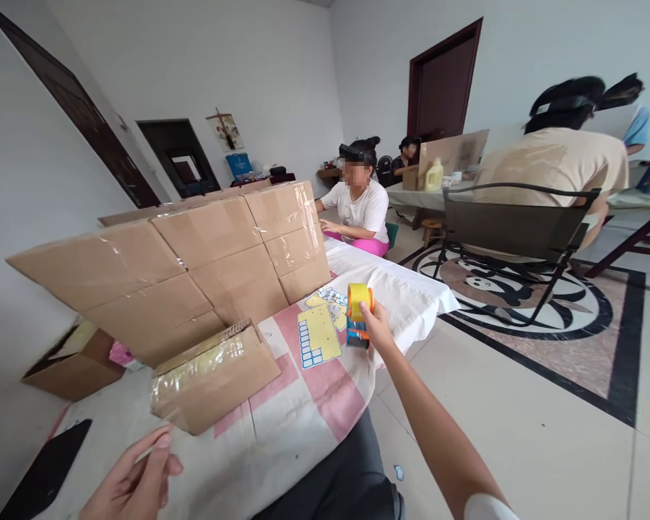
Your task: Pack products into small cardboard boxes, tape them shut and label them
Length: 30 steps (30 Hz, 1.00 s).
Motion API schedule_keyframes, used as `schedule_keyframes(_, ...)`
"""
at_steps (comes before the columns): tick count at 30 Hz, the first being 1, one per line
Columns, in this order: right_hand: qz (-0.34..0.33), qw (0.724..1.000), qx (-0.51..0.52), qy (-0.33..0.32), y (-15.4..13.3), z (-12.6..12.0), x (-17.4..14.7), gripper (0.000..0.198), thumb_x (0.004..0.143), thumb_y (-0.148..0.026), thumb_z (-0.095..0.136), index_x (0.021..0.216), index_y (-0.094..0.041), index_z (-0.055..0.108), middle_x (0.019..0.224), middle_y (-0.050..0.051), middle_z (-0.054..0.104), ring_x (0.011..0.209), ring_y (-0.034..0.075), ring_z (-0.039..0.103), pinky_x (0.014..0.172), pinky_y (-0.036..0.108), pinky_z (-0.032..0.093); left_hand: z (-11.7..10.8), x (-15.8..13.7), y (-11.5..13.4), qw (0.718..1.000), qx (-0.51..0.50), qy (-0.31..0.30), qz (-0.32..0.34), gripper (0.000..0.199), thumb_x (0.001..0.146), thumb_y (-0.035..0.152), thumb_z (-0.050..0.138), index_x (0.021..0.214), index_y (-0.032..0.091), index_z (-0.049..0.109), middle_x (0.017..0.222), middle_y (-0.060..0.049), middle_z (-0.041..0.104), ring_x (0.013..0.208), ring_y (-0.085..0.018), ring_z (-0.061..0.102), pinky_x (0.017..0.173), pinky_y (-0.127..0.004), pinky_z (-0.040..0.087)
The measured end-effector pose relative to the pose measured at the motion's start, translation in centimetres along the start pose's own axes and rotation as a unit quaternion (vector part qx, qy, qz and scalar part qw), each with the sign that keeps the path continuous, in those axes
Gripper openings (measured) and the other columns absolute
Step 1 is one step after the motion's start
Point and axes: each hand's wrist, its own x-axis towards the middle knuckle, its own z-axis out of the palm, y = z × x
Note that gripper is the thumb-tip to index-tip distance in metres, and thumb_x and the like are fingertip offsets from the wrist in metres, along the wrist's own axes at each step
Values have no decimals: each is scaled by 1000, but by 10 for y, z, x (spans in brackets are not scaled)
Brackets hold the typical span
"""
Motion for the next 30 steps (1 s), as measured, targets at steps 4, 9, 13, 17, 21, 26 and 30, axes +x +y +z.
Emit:
schedule_keyframes(4, 22, 1000, -14, -15, 14, 12, 38, 68, 67, -83, 65, 83, -17, 62, 70, 10, 68, 68, 26, 67, 64, 39, 54, 22, 10, 0, 990, -132, -53, -18, 71, 64, 69, 78, 116, 22, 66, 49, 6, 52, 45, -14, 47, 40, -24, 39)
schedule_keyframes(9, 4, 994, -77, 75, 24, 10, 33, 58, 62, -68, 77, 88, -21, 53, 83, 4, 62, 82, 24, 61, 69, 35, 51, 34, 22, 7, 985, -155, -75, -26, 77, 63, 65, 82, 123, 20, 63, 51, 3, 57, 65, -24, 67, 37, -19, 35)
schedule_keyframes(13, -67, 980, -116, 149, 8, 34, -12, 41, 76, -55, 72, 92, -23, 51, 93, 4, 57, 92, 22, 55, 81, 35, 47, 39, 25, 18, 985, -150, -88, -14, 75, 67, 64, 80, 125, 21, 62, 66, -1, 69, 68, -22, 68, 36, -18, 37)
schedule_keyframes(17, -150, 973, -88, -150, -36, 103, -66, 21, 86, -42, 69, 88, -22, 64, 86, 3, 61, 79, 19, 55, 76, 34, 45, 45, 23, 26, 983, -145, -116, 3, 67, 72, 62, 77, 124, 22, 62, 70, -1, 71, 52, -14, 60, 35, -17, 36)
schedule_keyframes(21, -172, 911, -42, -373, -76, 171, -87, 29, 81, -31, 79, 108, -23, 71, 103, 4, 64, 96, 20, 59, 87, 34, 47, 51, 16, 29, 979, -145, -141, 6, 70, 72, 63, 76, 124, 20, 60, 71, -4, 72, 63, -19, 68, 35, -17, 36)
schedule_keyframes(26, -215, 881, -11, -422, -89, 192, -89, 8, 85, -16, 71, 79, -21, 73, 100, 4, 57, 103, 21, 58, 94, 38, 46, 54, 10, 16, 983, -112, -148, 10, 70, 79, 63, 68, 132, 19, 54, 70, -2, 72, 50, -15, 59, 38, -21, 37)
schedule_keyframes(30, -203, 917, 6, -342, -105, 168, -76, 8, 88, -26, 71, 81, -21, 72, 101, 5, 57, 106, 22, 57, 102, 41, 41, 52, 11, -7, 983, -38, -182, 12, 69, 86, 55, 62, 140, 16, 44, 54, 4, 63, 53, -18, 61, 49, -26, 43)
